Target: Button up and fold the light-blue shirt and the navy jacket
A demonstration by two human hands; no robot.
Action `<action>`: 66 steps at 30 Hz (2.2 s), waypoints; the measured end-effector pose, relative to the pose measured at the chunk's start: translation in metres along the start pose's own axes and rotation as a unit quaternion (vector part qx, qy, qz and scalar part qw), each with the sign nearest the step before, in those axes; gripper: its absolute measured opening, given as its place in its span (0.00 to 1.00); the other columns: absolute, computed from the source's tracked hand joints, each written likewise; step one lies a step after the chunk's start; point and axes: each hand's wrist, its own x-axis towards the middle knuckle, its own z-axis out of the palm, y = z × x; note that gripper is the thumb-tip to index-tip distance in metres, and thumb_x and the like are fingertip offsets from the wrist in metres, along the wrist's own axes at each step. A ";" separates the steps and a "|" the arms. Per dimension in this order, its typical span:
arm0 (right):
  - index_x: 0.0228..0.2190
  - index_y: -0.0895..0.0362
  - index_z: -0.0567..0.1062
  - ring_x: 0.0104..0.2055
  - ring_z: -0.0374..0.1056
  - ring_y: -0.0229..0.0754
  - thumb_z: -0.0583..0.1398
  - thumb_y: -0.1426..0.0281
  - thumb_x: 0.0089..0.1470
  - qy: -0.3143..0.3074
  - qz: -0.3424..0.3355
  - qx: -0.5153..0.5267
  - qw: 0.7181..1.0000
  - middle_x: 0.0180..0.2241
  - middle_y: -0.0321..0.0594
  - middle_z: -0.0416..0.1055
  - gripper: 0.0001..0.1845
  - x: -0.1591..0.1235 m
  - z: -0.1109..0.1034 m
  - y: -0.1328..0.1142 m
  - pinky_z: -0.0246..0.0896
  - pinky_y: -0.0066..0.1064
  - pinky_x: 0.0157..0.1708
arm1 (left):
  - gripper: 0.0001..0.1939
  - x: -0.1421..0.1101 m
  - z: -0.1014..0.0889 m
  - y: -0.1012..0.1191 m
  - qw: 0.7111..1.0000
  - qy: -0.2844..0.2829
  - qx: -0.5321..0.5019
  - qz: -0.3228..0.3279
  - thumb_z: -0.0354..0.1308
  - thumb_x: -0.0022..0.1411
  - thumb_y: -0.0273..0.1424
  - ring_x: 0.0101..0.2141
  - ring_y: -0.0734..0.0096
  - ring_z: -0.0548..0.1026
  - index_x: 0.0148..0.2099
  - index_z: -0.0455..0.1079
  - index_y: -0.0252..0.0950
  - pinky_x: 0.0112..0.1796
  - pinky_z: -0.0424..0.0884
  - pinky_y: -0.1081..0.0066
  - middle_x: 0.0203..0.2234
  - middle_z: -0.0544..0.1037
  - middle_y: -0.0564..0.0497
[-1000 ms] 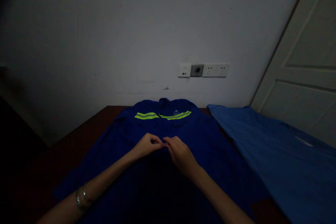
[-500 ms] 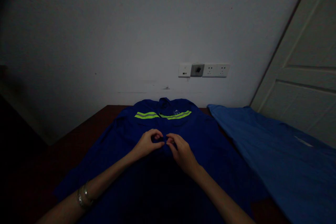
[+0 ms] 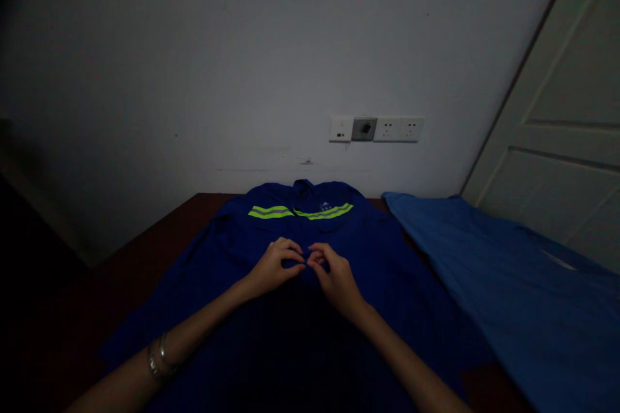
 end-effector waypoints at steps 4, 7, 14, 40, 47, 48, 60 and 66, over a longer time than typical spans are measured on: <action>0.40 0.56 0.67 0.31 0.69 0.37 0.57 0.72 0.51 0.006 0.021 0.037 0.999 0.30 0.37 0.72 0.11 0.000 0.001 0.000 0.65 0.30 0.34 | 0.04 -0.001 -0.001 0.003 1.000 0.004 -0.017 0.007 0.59 0.53 0.30 0.42 0.66 0.68 0.32 0.75 0.39 0.46 0.57 0.63 0.35 0.76 0.52; 0.39 0.56 0.68 0.31 0.69 0.38 0.57 0.71 0.52 -0.013 0.023 0.029 0.999 0.31 0.37 0.72 0.11 0.002 -0.002 -0.002 0.66 0.31 0.34 | 0.03 -0.001 -0.001 0.002 1.000 0.004 -0.025 0.005 0.59 0.53 0.30 0.42 0.66 0.68 0.31 0.75 0.39 0.46 0.57 0.62 0.35 0.76 0.52; 0.36 0.54 0.73 0.45 0.64 0.45 0.55 0.72 0.54 -0.021 -0.123 -0.153 0.980 0.40 0.45 0.68 0.08 0.005 -0.020 -0.005 0.63 0.42 0.44 | 0.03 0.000 -0.001 0.001 0.999 0.014 -0.025 0.020 0.59 0.53 0.29 0.41 0.67 0.68 0.31 0.74 0.38 0.44 0.57 0.64 0.35 0.76 0.51; 0.32 0.54 0.72 0.49 0.59 0.49 0.55 0.72 0.54 -0.019 -0.107 -0.219 0.970 0.44 0.46 0.61 0.06 0.001 -0.012 0.000 0.59 0.47 0.44 | 0.04 -0.002 0.001 0.001 0.998 0.020 0.024 0.050 0.58 0.55 0.31 0.41 0.66 0.66 0.33 0.75 0.40 0.42 0.57 0.64 0.34 0.75 0.51; 0.31 0.54 0.72 0.48 0.59 0.48 0.55 0.71 0.54 -0.011 -0.066 -0.163 0.984 0.43 0.45 0.60 0.06 0.000 -0.008 0.005 0.57 0.46 0.46 | 0.03 -0.002 0.001 0.003 1.000 0.023 -0.012 0.008 0.60 0.53 0.31 0.41 0.66 0.68 0.30 0.75 0.39 0.44 0.56 0.63 0.33 0.76 0.52; 0.31 0.54 0.72 0.48 0.59 0.47 0.54 0.70 0.54 -0.009 -0.061 -0.154 0.986 0.43 0.44 0.60 0.06 0.000 -0.007 0.006 0.57 0.45 0.47 | 0.03 -0.002 0.001 0.003 1.000 0.025 -0.017 0.001 0.60 0.53 0.31 0.40 0.66 0.68 0.30 0.75 0.39 0.44 0.56 0.62 0.33 0.76 0.52; 0.30 0.54 0.73 0.48 0.60 0.46 0.56 0.67 0.54 -0.008 -0.030 -0.108 0.994 0.42 0.44 0.61 0.06 0.001 -0.007 0.008 0.57 0.43 0.49 | 0.03 0.000 0.005 0.000 0.998 0.037 -0.050 0.001 0.60 0.52 0.29 0.39 0.66 0.69 0.29 0.75 0.38 0.44 0.59 0.64 0.31 0.77 0.52; 0.35 0.53 0.73 0.54 0.54 0.51 0.56 0.70 0.53 -0.044 -0.123 -0.225 0.966 0.49 0.46 0.60 0.07 0.004 -0.017 -0.002 0.55 0.49 0.50 | 0.03 -0.002 0.005 0.003 0.999 0.025 -0.010 0.028 0.59 0.53 0.28 0.40 0.66 0.68 0.29 0.74 0.38 0.43 0.57 0.63 0.32 0.76 0.52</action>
